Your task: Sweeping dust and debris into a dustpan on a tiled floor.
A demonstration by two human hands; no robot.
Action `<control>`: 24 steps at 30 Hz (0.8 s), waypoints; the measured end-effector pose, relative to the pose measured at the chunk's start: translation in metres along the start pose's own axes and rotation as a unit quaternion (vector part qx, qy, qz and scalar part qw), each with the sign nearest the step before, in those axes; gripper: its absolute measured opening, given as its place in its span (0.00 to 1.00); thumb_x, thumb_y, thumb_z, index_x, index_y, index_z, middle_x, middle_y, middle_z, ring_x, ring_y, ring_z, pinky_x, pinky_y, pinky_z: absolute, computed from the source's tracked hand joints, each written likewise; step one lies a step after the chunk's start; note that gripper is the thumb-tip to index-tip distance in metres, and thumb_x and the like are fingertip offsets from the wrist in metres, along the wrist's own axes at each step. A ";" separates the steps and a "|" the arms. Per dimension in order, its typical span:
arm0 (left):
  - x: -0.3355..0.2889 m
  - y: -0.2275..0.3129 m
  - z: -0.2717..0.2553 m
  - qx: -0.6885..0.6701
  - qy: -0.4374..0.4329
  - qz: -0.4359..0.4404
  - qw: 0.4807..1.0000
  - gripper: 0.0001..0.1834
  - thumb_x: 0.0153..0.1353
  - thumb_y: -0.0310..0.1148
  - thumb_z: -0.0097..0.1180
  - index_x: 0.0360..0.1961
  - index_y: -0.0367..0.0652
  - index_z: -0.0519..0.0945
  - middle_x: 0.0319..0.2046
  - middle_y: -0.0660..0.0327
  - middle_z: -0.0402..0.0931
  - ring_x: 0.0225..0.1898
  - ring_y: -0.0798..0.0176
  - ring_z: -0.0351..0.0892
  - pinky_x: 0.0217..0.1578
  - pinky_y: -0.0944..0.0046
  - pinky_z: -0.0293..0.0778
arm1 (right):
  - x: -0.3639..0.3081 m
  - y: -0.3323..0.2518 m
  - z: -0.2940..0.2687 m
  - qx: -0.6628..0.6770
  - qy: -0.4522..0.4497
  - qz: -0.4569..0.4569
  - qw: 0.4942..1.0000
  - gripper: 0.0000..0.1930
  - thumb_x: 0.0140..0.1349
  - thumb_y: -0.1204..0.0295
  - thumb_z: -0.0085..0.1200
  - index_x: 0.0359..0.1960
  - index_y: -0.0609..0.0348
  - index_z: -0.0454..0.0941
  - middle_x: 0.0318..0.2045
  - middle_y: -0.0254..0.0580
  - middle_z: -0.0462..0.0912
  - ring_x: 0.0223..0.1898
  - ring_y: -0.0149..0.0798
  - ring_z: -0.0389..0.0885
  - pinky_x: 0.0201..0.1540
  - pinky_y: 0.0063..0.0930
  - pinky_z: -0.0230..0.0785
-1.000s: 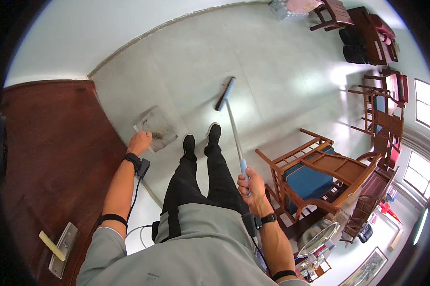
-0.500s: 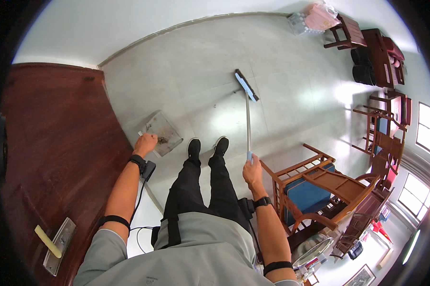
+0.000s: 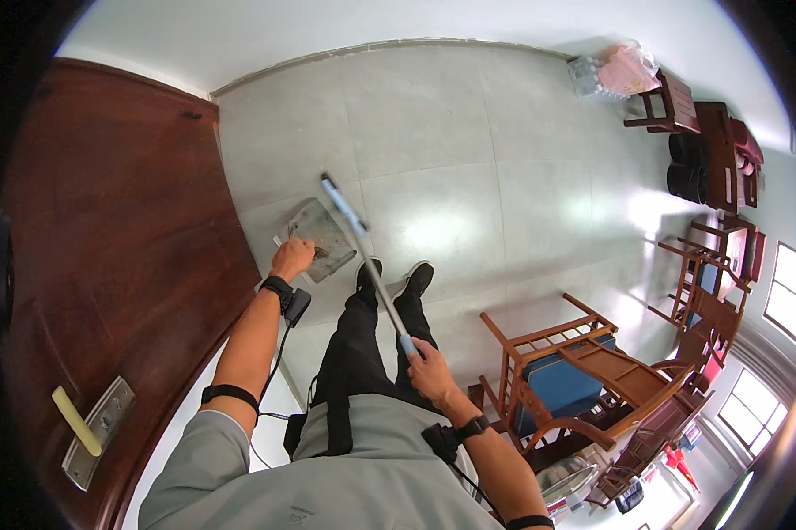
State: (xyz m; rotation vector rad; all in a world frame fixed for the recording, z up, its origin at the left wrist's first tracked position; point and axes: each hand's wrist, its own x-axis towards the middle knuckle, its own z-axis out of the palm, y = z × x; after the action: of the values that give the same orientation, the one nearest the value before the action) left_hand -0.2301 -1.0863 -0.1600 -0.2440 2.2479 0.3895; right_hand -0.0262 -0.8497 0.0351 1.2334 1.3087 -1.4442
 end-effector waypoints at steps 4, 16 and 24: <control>-0.002 -0.024 0.002 -0.029 -0.001 -0.008 1.000 0.27 0.58 0.45 0.37 0.37 0.31 0.80 0.40 0.39 0.76 0.44 0.38 0.75 0.47 0.49 0.70 | -0.031 0.000 -0.025 0.074 -0.081 0.043 0.993 0.20 0.65 0.67 0.43 0.58 0.52 0.65 0.18 0.30 0.69 0.13 0.22 0.62 0.14 0.16 0.55; -0.038 -0.091 0.023 -0.103 0.071 -0.068 0.990 0.27 0.58 0.47 0.39 0.34 0.30 0.80 0.36 0.36 0.76 0.41 0.37 0.76 0.44 0.49 0.73 | 0.041 -0.032 0.017 -0.420 0.155 -0.199 0.872 0.21 0.60 0.71 0.40 0.55 0.64 0.65 0.38 0.70 0.75 0.42 0.66 0.73 0.46 0.53 0.64; -0.048 -0.113 0.038 -0.146 0.076 -0.089 0.982 0.25 0.58 0.47 0.39 0.33 0.35 0.81 0.36 0.39 0.77 0.40 0.37 0.76 0.44 0.47 0.72 | 0.019 0.041 -0.015 -0.454 0.077 -0.295 0.837 0.19 0.60 0.71 0.44 0.53 0.63 0.69 0.32 0.60 0.79 0.32 0.55 0.77 0.38 0.44 0.69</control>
State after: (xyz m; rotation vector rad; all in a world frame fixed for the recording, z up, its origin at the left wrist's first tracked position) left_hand -0.1380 -1.1764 -0.1688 -0.6440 2.2883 0.6219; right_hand 0.0117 -0.8394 0.0086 0.3008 2.2493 -0.8423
